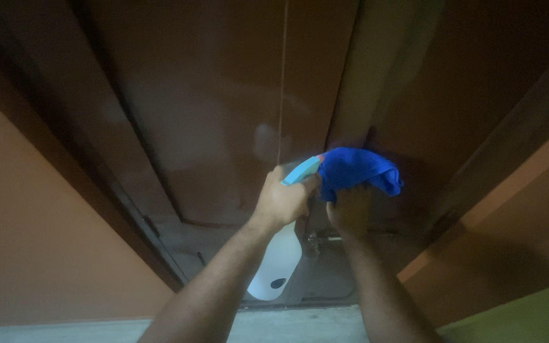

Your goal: The person sprays a cleaning solution onto a brown wooden door and wipes it with a blue cloth. They systematically clean the upper, middle, and lower sections of the door, including the handle and lock area.

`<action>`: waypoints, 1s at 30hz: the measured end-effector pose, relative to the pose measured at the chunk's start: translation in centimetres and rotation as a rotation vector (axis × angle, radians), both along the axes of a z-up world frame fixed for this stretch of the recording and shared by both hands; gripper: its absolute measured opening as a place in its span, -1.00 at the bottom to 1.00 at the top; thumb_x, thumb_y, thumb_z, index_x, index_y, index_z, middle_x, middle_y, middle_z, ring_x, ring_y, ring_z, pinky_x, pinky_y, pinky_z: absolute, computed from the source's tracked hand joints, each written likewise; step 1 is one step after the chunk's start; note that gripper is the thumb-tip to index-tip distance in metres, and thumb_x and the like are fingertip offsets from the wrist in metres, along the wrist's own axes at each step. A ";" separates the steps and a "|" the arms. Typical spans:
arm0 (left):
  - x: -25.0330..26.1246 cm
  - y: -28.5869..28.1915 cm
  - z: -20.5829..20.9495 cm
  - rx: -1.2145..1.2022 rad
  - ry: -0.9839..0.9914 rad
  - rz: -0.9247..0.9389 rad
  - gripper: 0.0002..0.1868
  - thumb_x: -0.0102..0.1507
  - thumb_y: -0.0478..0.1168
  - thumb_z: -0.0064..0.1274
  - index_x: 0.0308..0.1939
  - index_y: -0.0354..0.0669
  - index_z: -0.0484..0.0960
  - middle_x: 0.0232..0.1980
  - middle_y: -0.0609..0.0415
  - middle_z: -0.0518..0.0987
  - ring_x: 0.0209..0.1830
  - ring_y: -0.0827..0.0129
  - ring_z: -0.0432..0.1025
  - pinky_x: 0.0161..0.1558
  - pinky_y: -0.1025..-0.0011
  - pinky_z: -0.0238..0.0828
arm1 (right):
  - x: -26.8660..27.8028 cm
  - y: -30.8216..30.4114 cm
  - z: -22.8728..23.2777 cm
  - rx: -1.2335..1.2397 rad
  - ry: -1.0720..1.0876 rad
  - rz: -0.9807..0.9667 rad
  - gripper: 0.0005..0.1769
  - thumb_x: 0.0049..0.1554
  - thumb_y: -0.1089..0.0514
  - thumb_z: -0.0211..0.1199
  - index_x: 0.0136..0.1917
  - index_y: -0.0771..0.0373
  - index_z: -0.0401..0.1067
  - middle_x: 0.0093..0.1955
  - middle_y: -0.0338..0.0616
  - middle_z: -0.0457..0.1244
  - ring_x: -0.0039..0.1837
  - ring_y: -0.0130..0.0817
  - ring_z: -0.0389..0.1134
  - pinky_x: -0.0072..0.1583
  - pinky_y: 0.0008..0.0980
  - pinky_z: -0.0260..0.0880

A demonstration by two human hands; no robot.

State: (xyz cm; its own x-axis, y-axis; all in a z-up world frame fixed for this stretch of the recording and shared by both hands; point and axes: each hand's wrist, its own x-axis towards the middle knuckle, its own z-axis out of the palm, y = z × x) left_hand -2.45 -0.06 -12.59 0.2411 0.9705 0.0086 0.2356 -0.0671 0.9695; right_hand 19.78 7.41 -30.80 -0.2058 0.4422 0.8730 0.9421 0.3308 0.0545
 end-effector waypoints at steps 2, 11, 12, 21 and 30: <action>-0.1 0.0 -0.4 0.014 -0.009 0.020 -0.69 0.25 -0.10 0.06 -0.12 -0.25 0.71 -0.37 -0.04 0.69 -0.52 0.42 0.57 -0.37 0.40 0.53 | 0.2 0.1 -0.5 -0.166 0.024 -0.069 -0.61 0.03 0.14 0.36 0.15 0.19 0.45 0.07 0.13 0.29 0.18 0.21 0.28 0.20 0.24 0.21; -0.2 0.0 -1.1 0.128 -0.201 0.044 -0.67 0.23 -0.17 0.03 -0.01 -0.24 0.70 -0.29 0.03 0.68 -0.42 0.45 0.58 -0.38 0.40 0.59 | 0.2 0.7 3.0 -0.223 -0.043 -0.143 -0.42 -0.08 0.00 0.39 0.21 0.14 0.45 0.21 0.13 0.29 0.31 0.20 0.26 0.34 0.34 0.12; -0.2 0.0 -1.1 0.154 -0.213 0.041 -0.68 0.24 -0.18 0.04 -0.03 -0.27 0.71 -0.26 0.05 0.69 -0.37 0.49 0.60 -0.36 0.42 0.62 | 0.1 0.7 3.9 -0.177 -0.044 -0.126 -0.41 -0.06 0.00 0.39 0.25 0.11 0.45 0.25 0.12 0.29 0.33 0.19 0.25 0.35 0.34 0.11; -0.1 0.6 -2.5 0.119 -0.293 0.096 -0.71 0.23 -0.21 0.10 -0.04 -0.31 0.69 -0.30 0.03 0.67 -0.48 0.43 0.54 -0.43 0.41 0.54 | -2.0 -0.5 7.2 -0.150 0.115 -0.059 -0.40 -0.08 0.18 0.27 0.28 0.11 0.49 0.32 0.09 0.32 0.39 0.19 0.25 0.35 0.20 0.15; 0.5 0.4 -4.9 0.133 -0.376 0.128 -0.80 0.22 -0.28 0.09 -0.12 -0.26 0.69 -0.39 0.06 0.63 -0.54 0.47 0.50 -0.47 0.44 0.46 | -4.0 -2.3 6.0 0.009 0.247 0.145 -0.59 0.15 0.13 0.24 0.27 0.21 0.50 0.27 0.23 0.33 0.33 0.28 0.31 0.35 0.14 0.24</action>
State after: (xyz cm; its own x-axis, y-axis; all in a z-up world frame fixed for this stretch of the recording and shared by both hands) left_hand -1.98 0.39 -17.47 0.0747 0.9768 0.2006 -0.1184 -0.1911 0.9744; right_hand 15.78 5.10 -24.82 -0.0468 0.4157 0.9083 0.8700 0.4638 -0.1674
